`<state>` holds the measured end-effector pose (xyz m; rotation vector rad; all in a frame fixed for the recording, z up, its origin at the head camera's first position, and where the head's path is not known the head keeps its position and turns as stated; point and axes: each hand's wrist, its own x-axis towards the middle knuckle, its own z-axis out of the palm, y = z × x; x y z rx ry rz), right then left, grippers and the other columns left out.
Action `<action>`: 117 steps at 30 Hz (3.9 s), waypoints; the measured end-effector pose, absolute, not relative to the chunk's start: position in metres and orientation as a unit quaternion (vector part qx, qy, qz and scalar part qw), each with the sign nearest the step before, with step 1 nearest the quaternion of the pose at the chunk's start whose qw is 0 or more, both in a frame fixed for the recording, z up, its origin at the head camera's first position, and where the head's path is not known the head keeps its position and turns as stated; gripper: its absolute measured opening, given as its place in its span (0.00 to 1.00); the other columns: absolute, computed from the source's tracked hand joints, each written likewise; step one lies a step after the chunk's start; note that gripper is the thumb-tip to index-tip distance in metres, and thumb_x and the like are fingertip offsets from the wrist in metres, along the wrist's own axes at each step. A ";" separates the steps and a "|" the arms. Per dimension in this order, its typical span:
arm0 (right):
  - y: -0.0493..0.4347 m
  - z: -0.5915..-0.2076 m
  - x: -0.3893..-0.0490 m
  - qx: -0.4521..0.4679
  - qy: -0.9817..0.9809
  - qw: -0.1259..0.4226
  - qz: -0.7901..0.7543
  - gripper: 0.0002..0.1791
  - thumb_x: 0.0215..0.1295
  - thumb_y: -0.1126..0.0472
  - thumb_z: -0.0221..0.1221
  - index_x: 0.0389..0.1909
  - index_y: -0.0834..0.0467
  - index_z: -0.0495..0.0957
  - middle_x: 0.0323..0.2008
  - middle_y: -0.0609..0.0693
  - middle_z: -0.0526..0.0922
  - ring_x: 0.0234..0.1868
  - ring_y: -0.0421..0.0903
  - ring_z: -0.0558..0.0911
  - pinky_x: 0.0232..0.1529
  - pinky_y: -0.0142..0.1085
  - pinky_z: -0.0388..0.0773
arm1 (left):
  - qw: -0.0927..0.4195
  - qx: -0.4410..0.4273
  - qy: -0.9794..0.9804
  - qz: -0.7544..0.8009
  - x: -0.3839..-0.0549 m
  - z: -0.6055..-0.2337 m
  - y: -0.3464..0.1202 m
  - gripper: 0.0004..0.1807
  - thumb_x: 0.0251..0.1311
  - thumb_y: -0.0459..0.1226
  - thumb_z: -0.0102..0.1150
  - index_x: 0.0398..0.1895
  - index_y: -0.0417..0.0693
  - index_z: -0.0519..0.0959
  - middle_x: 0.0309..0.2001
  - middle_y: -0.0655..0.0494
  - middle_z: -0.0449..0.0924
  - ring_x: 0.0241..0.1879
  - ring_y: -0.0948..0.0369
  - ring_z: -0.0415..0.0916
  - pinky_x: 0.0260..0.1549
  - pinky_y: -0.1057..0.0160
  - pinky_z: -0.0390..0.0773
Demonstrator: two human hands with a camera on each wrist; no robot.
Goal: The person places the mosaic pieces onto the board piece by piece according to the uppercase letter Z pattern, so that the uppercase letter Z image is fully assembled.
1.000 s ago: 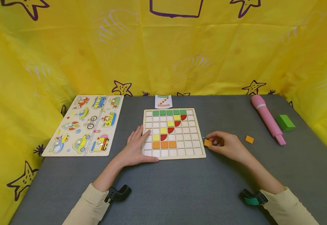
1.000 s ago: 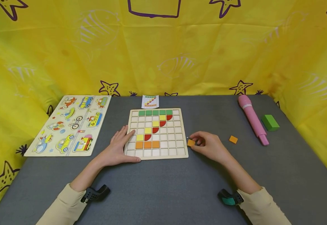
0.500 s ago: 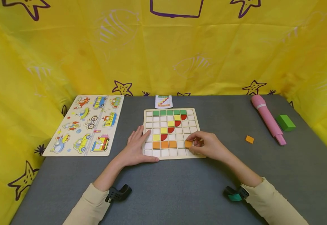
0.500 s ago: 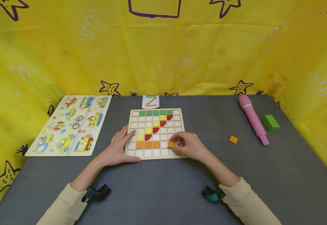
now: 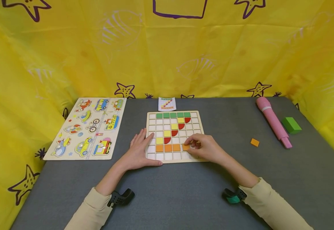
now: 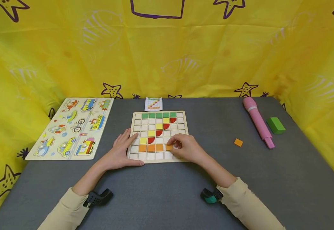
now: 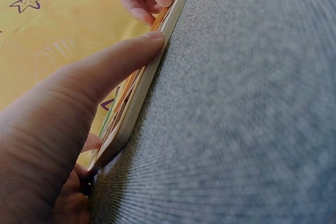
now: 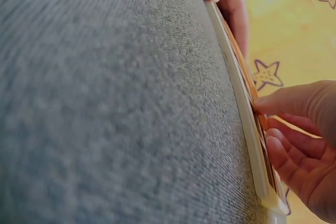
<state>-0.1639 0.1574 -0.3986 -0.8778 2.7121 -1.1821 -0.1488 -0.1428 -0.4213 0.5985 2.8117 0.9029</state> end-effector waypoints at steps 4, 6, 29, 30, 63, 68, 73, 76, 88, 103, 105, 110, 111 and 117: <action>0.155 -0.400 -0.164 -0.279 0.877 0.033 -0.390 0.10 0.55 0.67 0.68 0.39 0.58 0.84 0.32 0.46 0.80 0.35 0.45 0.77 0.37 0.34 0.77 | 0.064 0.198 0.931 0.299 -0.149 -0.421 -0.143 0.65 0.39 0.64 0.72 0.76 0.41 0.53 0.77 0.38 0.34 0.76 0.46 0.28 0.69 0.43 0.33; 0.154 -0.400 -0.163 -0.276 0.876 0.039 -0.395 0.11 0.55 0.67 0.68 0.40 0.58 0.84 0.33 0.46 0.81 0.36 0.45 0.77 0.38 0.34 0.78 | 0.064 0.198 0.931 0.299 -0.149 -0.421 -0.142 0.65 0.39 0.64 0.72 0.76 0.41 0.53 0.77 0.38 0.34 0.76 0.46 0.29 0.69 0.43 0.34; 0.215 -0.401 -0.153 -0.201 0.897 0.007 -0.393 0.12 0.58 0.64 0.68 0.44 0.56 0.83 0.38 0.47 0.84 0.36 0.43 0.81 0.40 0.38 0.80 | 0.060 0.196 0.933 0.297 -0.149 -0.423 -0.143 0.65 0.39 0.64 0.72 0.76 0.40 0.53 0.77 0.38 0.35 0.76 0.46 0.29 0.69 0.42 0.35; 0.220 -0.402 -0.152 -0.196 0.900 0.002 -0.389 0.13 0.58 0.64 0.68 0.45 0.56 0.83 0.39 0.47 0.85 0.37 0.43 0.82 0.41 0.38 0.80 | 0.060 0.196 0.933 0.295 -0.150 -0.424 -0.143 0.65 0.39 0.64 0.72 0.76 0.41 0.53 0.77 0.38 0.35 0.76 0.46 0.29 0.69 0.43 0.35; 0.306 -0.400 -0.140 -0.149 0.934 -0.062 -0.320 0.17 0.60 0.68 0.65 0.51 0.61 0.80 0.46 0.58 0.81 0.43 0.52 0.81 0.43 0.16 0.69 | 0.066 0.193 0.932 0.298 -0.149 -0.421 -0.142 0.65 0.40 0.64 0.71 0.76 0.40 0.53 0.77 0.38 0.35 0.76 0.46 0.29 0.69 0.42 0.34; 0.300 -0.401 -0.142 -0.152 0.924 -0.048 -0.348 0.18 0.58 0.70 0.66 0.51 0.63 0.80 0.47 0.59 0.82 0.42 0.48 0.82 0.42 0.16 0.71 | 0.063 0.196 0.933 0.294 -0.149 -0.421 -0.142 0.65 0.39 0.65 0.71 0.76 0.41 0.53 0.77 0.38 0.35 0.76 0.46 0.30 0.69 0.43 0.34; 0.296 -0.402 -0.143 -0.146 0.921 -0.034 -0.359 0.18 0.58 0.68 0.67 0.51 0.64 0.80 0.46 0.59 0.82 0.41 0.44 0.83 0.42 0.18 0.73 | 0.066 0.193 0.934 0.294 -0.149 -0.421 -0.143 0.65 0.39 0.65 0.71 0.76 0.42 0.52 0.77 0.39 0.34 0.76 0.47 0.29 0.69 0.44 0.34; 0.294 -0.401 -0.143 -0.137 0.929 -0.040 -0.342 0.18 0.58 0.66 0.68 0.49 0.62 0.81 0.44 0.57 0.83 0.39 0.44 0.82 0.40 0.18 0.73 | 0.067 0.191 0.934 0.295 -0.148 -0.420 -0.142 0.65 0.39 0.65 0.71 0.76 0.42 0.52 0.77 0.39 0.34 0.76 0.48 0.28 0.70 0.45 0.33; 0.280 -0.399 -0.149 -0.135 0.938 -0.031 -0.316 0.16 0.58 0.64 0.68 0.48 0.60 0.82 0.40 0.53 0.84 0.38 0.48 0.80 0.39 0.30 0.77 | 0.068 0.196 0.932 0.299 -0.149 -0.421 -0.142 0.65 0.39 0.65 0.71 0.76 0.41 0.53 0.77 0.38 0.34 0.76 0.46 0.29 0.69 0.43 0.34; 0.221 -0.400 -0.158 -0.185 0.904 0.013 -0.385 0.16 0.58 0.61 0.69 0.47 0.56 0.83 0.41 0.47 0.84 0.39 0.44 0.79 0.39 0.34 0.79 | 0.062 0.198 0.932 0.296 -0.150 -0.421 -0.143 0.65 0.39 0.64 0.72 0.76 0.40 0.54 0.77 0.37 0.36 0.76 0.45 0.30 0.69 0.43 0.34; 0.214 -0.399 -0.159 -0.193 0.901 0.019 -0.389 0.16 0.57 0.61 0.70 0.47 0.56 0.83 0.41 0.47 0.84 0.39 0.44 0.79 0.39 0.35 0.79 | 0.063 0.198 0.932 0.296 -0.150 -0.421 -0.143 0.65 0.39 0.64 0.72 0.76 0.40 0.54 0.77 0.37 0.36 0.76 0.45 0.30 0.69 0.43 0.34; 0.200 -0.397 -0.160 -0.210 0.895 0.037 -0.391 0.17 0.57 0.63 0.69 0.48 0.57 0.82 0.37 0.47 0.83 0.37 0.44 0.77 0.38 0.34 0.77 | 0.060 0.198 0.933 0.295 -0.150 -0.422 -0.143 0.65 0.39 0.64 0.72 0.76 0.40 0.54 0.77 0.37 0.36 0.76 0.45 0.30 0.69 0.43 0.34; 0.198 -0.397 -0.160 -0.213 0.895 0.040 -0.391 0.17 0.57 0.64 0.69 0.48 0.57 0.82 0.36 0.46 0.82 0.36 0.44 0.77 0.37 0.34 0.76 | 0.059 0.197 0.933 0.295 -0.150 -0.422 -0.142 0.65 0.39 0.63 0.72 0.75 0.40 0.54 0.77 0.37 0.36 0.76 0.45 0.30 0.69 0.43 0.35; 0.187 -0.396 -0.161 -0.232 0.891 0.039 -0.387 0.15 0.56 0.66 0.68 0.46 0.57 0.82 0.33 0.46 0.81 0.32 0.43 0.75 0.32 0.32 0.72 | 0.056 0.196 0.934 0.294 -0.149 -0.421 -0.142 0.65 0.38 0.62 0.74 0.75 0.40 0.55 0.77 0.37 0.35 0.76 0.46 0.30 0.69 0.43 0.35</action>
